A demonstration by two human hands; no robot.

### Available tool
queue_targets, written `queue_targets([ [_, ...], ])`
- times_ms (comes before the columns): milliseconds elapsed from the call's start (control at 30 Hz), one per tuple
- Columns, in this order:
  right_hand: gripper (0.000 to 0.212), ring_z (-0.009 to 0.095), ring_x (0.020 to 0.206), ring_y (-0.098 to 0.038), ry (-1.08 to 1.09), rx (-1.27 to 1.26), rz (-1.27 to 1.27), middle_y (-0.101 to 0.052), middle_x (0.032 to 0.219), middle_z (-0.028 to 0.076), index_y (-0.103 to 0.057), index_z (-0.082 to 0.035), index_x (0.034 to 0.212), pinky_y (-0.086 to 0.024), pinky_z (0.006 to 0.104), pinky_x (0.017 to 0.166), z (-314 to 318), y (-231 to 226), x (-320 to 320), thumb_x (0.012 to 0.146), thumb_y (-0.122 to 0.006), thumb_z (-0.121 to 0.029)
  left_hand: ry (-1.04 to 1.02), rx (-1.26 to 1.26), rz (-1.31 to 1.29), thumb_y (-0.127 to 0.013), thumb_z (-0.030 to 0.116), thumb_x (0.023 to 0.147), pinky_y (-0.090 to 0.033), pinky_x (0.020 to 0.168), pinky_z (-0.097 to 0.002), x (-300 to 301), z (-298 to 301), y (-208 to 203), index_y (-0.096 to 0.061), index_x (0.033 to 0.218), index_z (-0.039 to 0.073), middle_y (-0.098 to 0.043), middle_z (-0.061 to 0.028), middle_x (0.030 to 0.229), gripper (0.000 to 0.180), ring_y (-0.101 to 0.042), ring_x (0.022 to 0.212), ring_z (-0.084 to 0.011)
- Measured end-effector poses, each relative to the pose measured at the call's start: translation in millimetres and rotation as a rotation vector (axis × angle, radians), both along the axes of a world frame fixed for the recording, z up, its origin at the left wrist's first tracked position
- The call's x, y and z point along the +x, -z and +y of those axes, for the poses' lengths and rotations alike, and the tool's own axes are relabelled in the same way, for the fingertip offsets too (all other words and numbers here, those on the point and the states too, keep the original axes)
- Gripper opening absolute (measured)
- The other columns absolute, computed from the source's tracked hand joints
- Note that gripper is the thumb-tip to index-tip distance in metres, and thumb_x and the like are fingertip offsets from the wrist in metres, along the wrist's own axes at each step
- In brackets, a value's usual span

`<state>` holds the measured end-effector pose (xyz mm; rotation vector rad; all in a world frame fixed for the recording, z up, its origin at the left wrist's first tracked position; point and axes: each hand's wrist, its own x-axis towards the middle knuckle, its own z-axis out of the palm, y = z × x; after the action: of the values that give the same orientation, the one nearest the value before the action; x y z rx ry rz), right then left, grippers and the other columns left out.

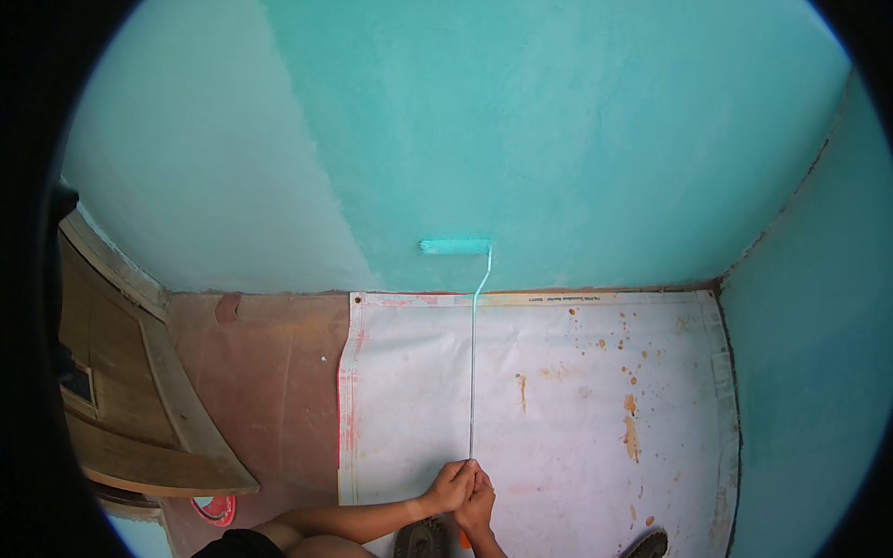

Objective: The person paints a wall with light green paint using a roller. They repeatedly dip the roller into a paint tray to reload paint and apply it to the wall in vertical strokes. The person briefly opens a wooden door to access the adjacent area before continuing to paint.

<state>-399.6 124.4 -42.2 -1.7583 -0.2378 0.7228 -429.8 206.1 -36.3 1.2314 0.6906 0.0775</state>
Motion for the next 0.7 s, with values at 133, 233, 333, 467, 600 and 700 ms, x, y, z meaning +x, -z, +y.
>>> queue_targets([
  [133, 0.037, 0.032, 0.094, -0.063, -0.025, -0.083, -0.074, -0.067, 0.095, 0.019, -0.064, 0.002, 0.102, -0.049, 0.0388, 0.084, -11.4, 6.7, -8.4, 0.103, -0.043, -0.028, 0.000, -0.034, 0.060, -0.035, 0.024, 0.107, -0.041, 0.060, -0.0262, -6.4, -10.7, 6.5, -0.053, 0.075, 0.002, -0.050, 0.0003, 0.064, 0.043, -0.042, 0.060, -0.0078],
  [233, 0.028, 0.027, 0.093, -0.060, -0.011, -0.085, 0.001, -0.065, 0.091, 0.013, -0.064, 0.000, 0.098, -0.047, 0.0365, 0.084, -16.0, 10.8, -13.1, 0.099, -0.051, -0.024, 0.030, -0.029, 0.116, -0.035, 0.024, 0.107, -0.040, 0.057, -0.0269, -11.1, -12.4, 14.6, -0.053, 0.074, 0.003, -0.048, 0.0011, 0.062, 0.043, -0.040, 0.058, -0.0077],
  [333, 0.022, 0.024, 0.092, -0.059, -0.061, -0.080, -0.009, -0.064, 0.089, 0.010, -0.064, -0.001, 0.096, -0.046, 0.0348, 0.085, -18.9, 10.7, -15.5, 0.094, -0.058, -0.022, 0.008, -0.066, 0.149, -0.035, 0.025, 0.107, -0.039, 0.055, -0.0278, -12.7, -14.7, 20.7, -0.053, 0.074, 0.003, -0.047, 0.0013, 0.061, 0.043, -0.040, 0.056, -0.0085],
  [467, 0.020, 0.023, 0.092, -0.059, -0.030, 0.027, -0.035, -0.063, 0.088, 0.009, -0.065, -0.001, 0.093, -0.046, 0.0341, 0.085, -18.8, 3.8, -18.8, 0.090, -0.063, -0.021, -0.010, 0.020, 0.189, -0.037, 0.026, 0.106, -0.040, 0.054, -0.0291, -13.1, -18.6, 18.5, -0.053, 0.073, 0.002, -0.048, -0.0006, 0.059, 0.044, -0.042, 0.055, -0.0098],
  [600, 0.016, 0.022, 0.090, -0.058, 0.024, 0.092, -0.013, -0.063, 0.088, 0.007, -0.066, -0.002, 0.088, -0.046, 0.0327, 0.082, -10.2, -0.5, -23.6, 0.088, -0.064, -0.018, -0.014, 0.250, 0.155, -0.039, 0.026, 0.105, -0.043, 0.055, -0.0316, -15.9, -15.1, 7.3, -0.053, 0.072, 0.000, -0.052, -0.0057, 0.060, 0.044, -0.048, 0.057, -0.0125],
  [700, 0.016, 0.022, 0.089, -0.059, -0.023, 0.100, -0.048, -0.064, 0.088, 0.008, -0.066, -0.002, 0.088, -0.046, 0.0328, 0.082, -7.4, 1.9, -20.6, 0.087, -0.065, -0.018, -0.004, 0.229, 0.148, -0.038, 0.023, 0.105, -0.045, 0.058, -0.0330, -14.1, -9.1, -1.2, -0.053, 0.073, 0.000, -0.055, -0.0086, 0.062, 0.043, -0.051, 0.058, -0.0147],
])
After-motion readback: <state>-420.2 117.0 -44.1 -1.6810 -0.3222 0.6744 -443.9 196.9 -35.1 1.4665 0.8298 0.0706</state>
